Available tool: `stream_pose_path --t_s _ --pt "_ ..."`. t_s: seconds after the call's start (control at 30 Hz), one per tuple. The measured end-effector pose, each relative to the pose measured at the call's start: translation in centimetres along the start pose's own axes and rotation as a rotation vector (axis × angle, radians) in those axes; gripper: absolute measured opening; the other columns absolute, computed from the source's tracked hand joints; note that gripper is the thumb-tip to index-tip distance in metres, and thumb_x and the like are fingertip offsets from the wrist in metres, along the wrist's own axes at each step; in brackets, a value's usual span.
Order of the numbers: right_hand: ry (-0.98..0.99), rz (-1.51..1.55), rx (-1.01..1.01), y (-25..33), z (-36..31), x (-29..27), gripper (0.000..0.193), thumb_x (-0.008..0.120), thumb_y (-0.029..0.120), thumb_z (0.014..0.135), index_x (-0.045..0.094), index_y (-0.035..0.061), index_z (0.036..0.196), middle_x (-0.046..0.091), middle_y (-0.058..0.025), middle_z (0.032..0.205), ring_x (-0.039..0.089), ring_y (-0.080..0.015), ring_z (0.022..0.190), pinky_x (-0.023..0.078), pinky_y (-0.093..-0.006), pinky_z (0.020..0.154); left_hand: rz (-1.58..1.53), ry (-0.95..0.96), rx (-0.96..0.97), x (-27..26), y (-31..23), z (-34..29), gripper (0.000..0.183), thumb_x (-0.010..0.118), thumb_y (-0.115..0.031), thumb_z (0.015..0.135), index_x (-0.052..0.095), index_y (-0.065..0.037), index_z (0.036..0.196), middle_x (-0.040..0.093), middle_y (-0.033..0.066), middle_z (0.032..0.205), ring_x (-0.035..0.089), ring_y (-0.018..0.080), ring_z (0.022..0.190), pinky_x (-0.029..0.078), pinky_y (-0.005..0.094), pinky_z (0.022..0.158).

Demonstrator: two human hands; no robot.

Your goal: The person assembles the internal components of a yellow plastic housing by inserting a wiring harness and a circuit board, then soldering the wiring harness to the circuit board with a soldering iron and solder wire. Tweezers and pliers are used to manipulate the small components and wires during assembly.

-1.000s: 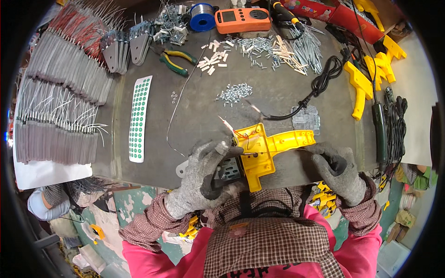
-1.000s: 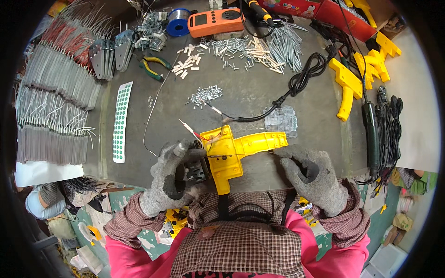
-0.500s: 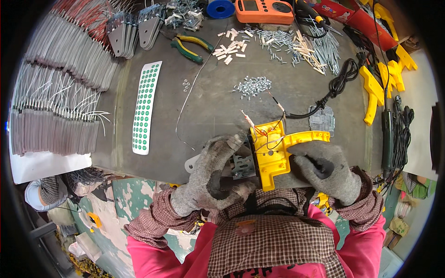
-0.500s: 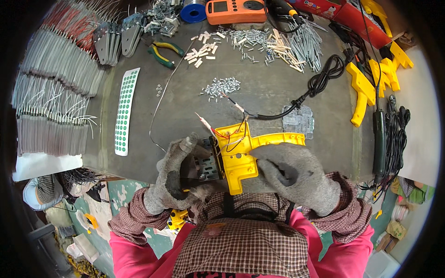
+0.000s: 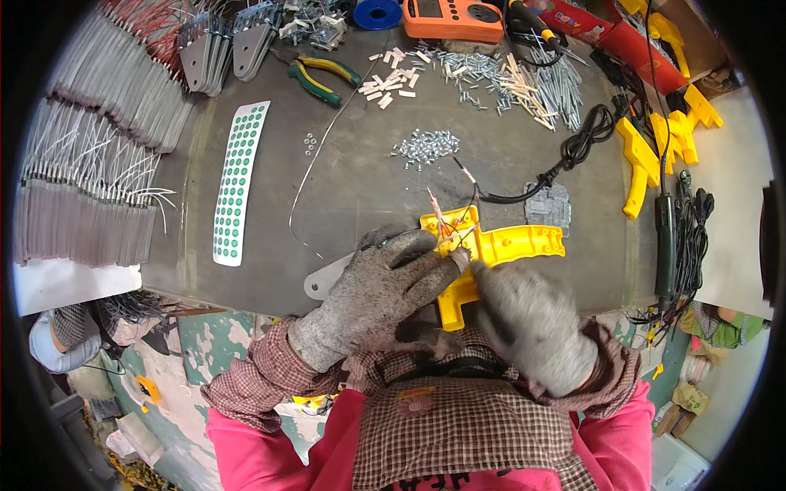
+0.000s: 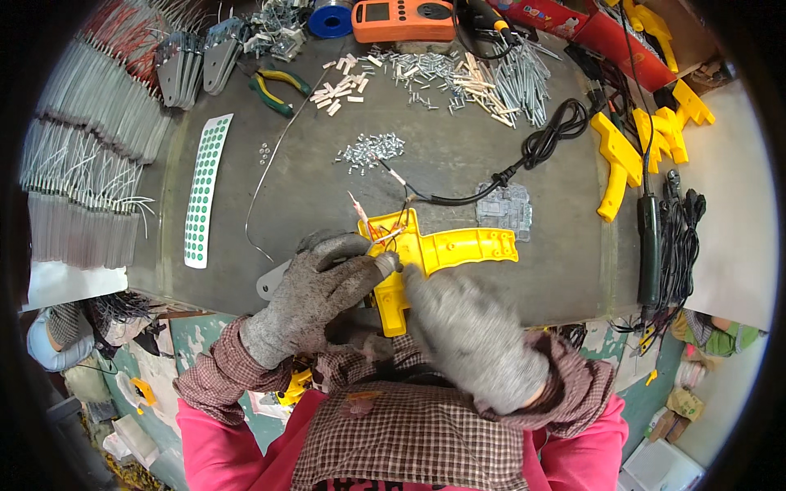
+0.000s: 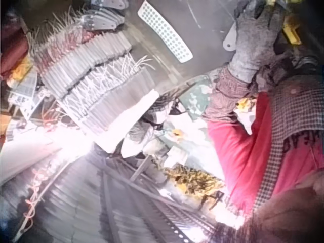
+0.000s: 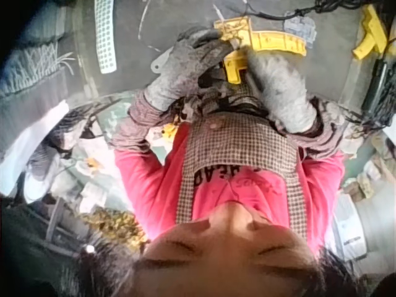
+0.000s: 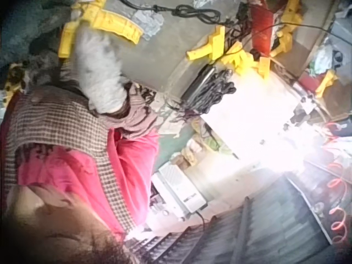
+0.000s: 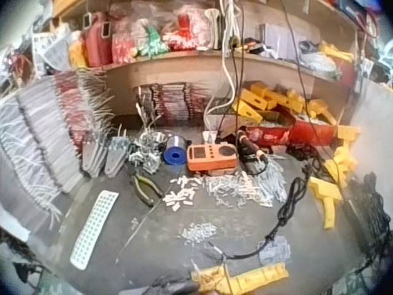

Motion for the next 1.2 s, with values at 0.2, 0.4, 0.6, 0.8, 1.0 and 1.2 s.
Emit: stream_pose_path --t_s 0.2,0.4,0.6,0.8,1.0,1.2 --pt "0.087 0.160 -0.021 1.7 -1.6 2.6 0.028 0.064 0.013 0.079 0.058 0.0053 0.105 0.061 -0.0113 0.081 0.064 -0.0308 0.075 0.053 -0.0414 0.064 0.135 0.009 0.040 0.3 -0.2 0.1 0.070 0.077 -0.040 0.064 0.061 -0.013 0.127 0.060 0.0086 0.112 0.053 0.0346 0.115 0.044 0.0552 0.097" --pt "0.160 0.801 0.139 0.8 -3.3 2.4 0.040 0.065 0.003 0.085 0.053 0.0010 0.123 0.060 -0.0159 0.103 0.065 -0.0256 0.094 0.053 -0.0361 0.080 0.182 -0.011 0.009 0.9 -0.2 0.1 0.051 0.077 -0.037 0.067 0.065 -0.012 0.110 0.058 0.0083 0.110 0.051 0.0345 0.118 0.042 0.0562 0.099" --pt "0.159 1.559 0.415 1.1 -8.4 7.8 0.060 0.070 -0.001 0.085 0.037 0.0013 0.136 0.049 -0.0125 0.127 0.054 -0.0193 0.117 0.045 -0.0324 0.101 0.177 -0.036 -0.017 0.8 -0.8 0.4 0.049 0.079 -0.042 0.070 0.065 -0.011 0.105 0.057 0.0087 0.108 0.051 0.0342 0.116 0.043 0.0549 0.097" --pt "-0.121 0.946 0.083 1.6 -8.2 11.4 0.066 0.081 0.005 0.077 0.043 0.0030 0.131 0.048 -0.0174 0.125 0.054 -0.0283 0.115 0.045 -0.0376 0.098 0.140 -0.061 -0.035 0.6 -1.0 1.0 0.046 0.077 -0.041 0.069 0.064 -0.005 0.094 0.058 0.0126 0.102 0.054 0.0343 0.114 0.042 0.0542 0.099" --pt "-0.383 0.652 -0.082 1.0 -8.7 7.8 0.060 0.082 0.002 0.072 0.049 0.0026 0.123 0.062 -0.0187 0.113 0.062 -0.0322 0.103 0.050 -0.0412 0.087 0.161 -0.042 -0.031 0.6 -1.2 0.8 0.047 0.080 -0.038 0.066 0.063 -0.008 0.097 0.056 0.0114 0.104 0.053 0.0346 0.114 0.043 0.0530 0.097" --pt "-0.190 0.650 -0.026 -1.9 -6.3 2.7 0.045 0.073 0.003 0.082 0.056 0.0021 0.123 0.063 -0.0178 0.114 0.064 -0.0283 0.100 0.051 -0.0373 0.086 0.205 -0.054 -0.028 0.8 -1.5 0.5 0.046 0.080 -0.036 0.068 0.063 -0.007 0.100 0.055 0.0127 0.108 0.051 0.0357 0.117 0.041 0.0547 0.099"
Point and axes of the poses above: each hand's wrist, its own z-axis towards the middle knuckle, its own x-axis out of the palm, y = z × x, the point moved 2 cm from there along z, towards the middle knuckle
